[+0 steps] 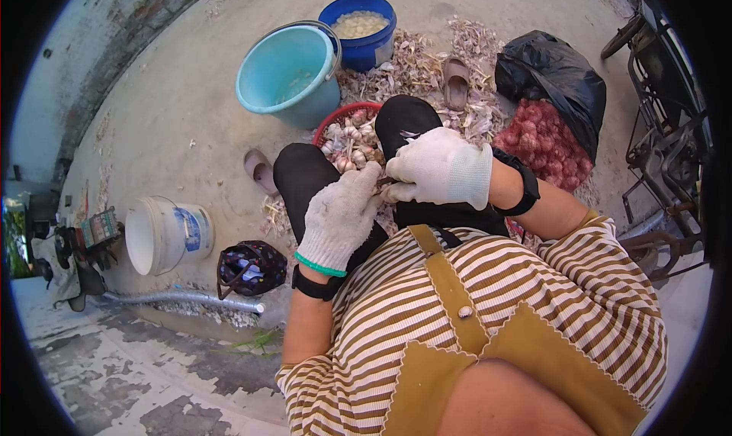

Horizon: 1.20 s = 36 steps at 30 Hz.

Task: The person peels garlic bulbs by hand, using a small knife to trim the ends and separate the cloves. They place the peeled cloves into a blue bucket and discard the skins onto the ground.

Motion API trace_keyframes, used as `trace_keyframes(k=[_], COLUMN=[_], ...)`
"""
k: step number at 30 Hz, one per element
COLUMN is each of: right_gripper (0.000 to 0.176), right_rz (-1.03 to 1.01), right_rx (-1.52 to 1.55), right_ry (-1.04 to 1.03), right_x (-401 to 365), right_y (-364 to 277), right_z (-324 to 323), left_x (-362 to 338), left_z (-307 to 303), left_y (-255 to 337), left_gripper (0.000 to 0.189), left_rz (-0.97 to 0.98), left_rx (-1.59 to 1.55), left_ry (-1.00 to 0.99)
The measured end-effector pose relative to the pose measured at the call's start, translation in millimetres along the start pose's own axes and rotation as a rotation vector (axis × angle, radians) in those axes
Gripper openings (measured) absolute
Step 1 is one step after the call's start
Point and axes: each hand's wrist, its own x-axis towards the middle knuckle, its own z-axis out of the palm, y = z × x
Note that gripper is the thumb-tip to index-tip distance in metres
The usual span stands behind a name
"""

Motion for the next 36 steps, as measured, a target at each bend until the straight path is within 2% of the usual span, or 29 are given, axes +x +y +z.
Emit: trace_keyframes(k=[2, 6, 9, 11, 12, 14, 15, 17, 18, 19, 21, 22, 25, 27, 30, 33, 35, 36], right_gripper=[0.037, 0.036, 0.036, 0.036, 0.036, 0.037, 0.037, 0.036, 0.039, 0.039, 0.044, 0.050, 0.044, 0.042, 0.040, 0.033, 0.026, 0.026], right_rz=[0.015, 0.012, -0.028, -0.055, -0.046, -0.007, -0.009, 0.108, 0.112, 0.107, 0.124, 0.001, 0.036, 0.026, 0.035, -0.081, -0.045, -0.046], right_rx=[-0.008, -0.002, 0.119, 0.216, 0.287, 0.418, 0.417, 0.228, 0.298, 0.296, 0.665, 0.664, 0.688, 0.643, 0.647, 0.620, 0.805, 0.805], right_ry=[-0.029, -0.055, -0.049, -0.044, -0.018, -0.027, -0.025, -0.052, -0.029, -0.027, 0.047, 0.104, 0.131, 0.162, 0.150, 0.200, 0.117, 0.116], right_x=[-1.9, -1.5, -1.6, -2.0, -2.5, 0.4, 0.7, -2.2, -4.1, -3.9, -8.4, -6.4, -5.0, -1.5, 1.7, 3.9, 3.8, 3.8], right_y=[-1.0, -0.3, 8.5, 18.1, 23.5, 34.2, 36.3, 37.1, 37.3, 36.1, 32.3, 30.5, 9.9, 5.9, 6.6, 13.6, 15.1, 15.1], right_z=[-1.0, -5.0, -3.2, 3.2, 7.5, 19.5, 25.5, 33.6, 33.7, 32.2, 26.6, 23.7, 11.5, 13.3, 17.4, 22.0, 21.8, 22.7], left_x=[1.1, 2.4, 2.7, -1.3, -5.6, -14.1, -15.1, -14.3, -13.9, -14.6, -17.0, -16.5, -13.3, -12.7, -14.4, -16.8, -20.6, -20.6], left_z=[-3.9, -10.7, -13.3, -15.4, -13.7, -6.4, -5.2, -3.6, -7.6, -5.9, 0.4, 1.1, 5.2, 10.4, 5.0, 9.2, 12.0, 10.8], left_y=[2.7, 6.7, 10.6, 10.8, 8.8, 1.2, 1.0, 2.0, 3.9, 0.8, -3.4, -2.6, 3.1, 5.5, 11.2, 6.8, -1.9, -0.1], left_gripper=[0.046, 0.048, 0.048, 0.046, 0.046, 0.039, 0.039, 0.030, 0.031, 0.031, 0.034, 0.034, 0.032, 0.030, 0.030, 0.032, 0.035, 0.035], left_rz=[0.036, 0.060, 0.027, -0.130, -0.131, -0.374, -0.373, -0.475, -0.527, -0.526, -0.439, -0.438, -0.447, -0.475, -0.466, -0.440, -0.454, -0.455], left_rx=[-0.020, -0.035, -0.078, -0.313, -0.311, -0.833, -0.830, -1.291, -1.431, -1.427, -1.481, -1.481, -1.388, -1.100, -1.128, -1.150, -1.313, -1.313], left_ry=[-0.056, -0.048, -0.047, -0.093, -0.093, -0.042, -0.041, 0.224, 0.229, 0.234, 0.254, 0.248, 0.299, 0.366, 0.300, 0.284, 0.196, 0.198])
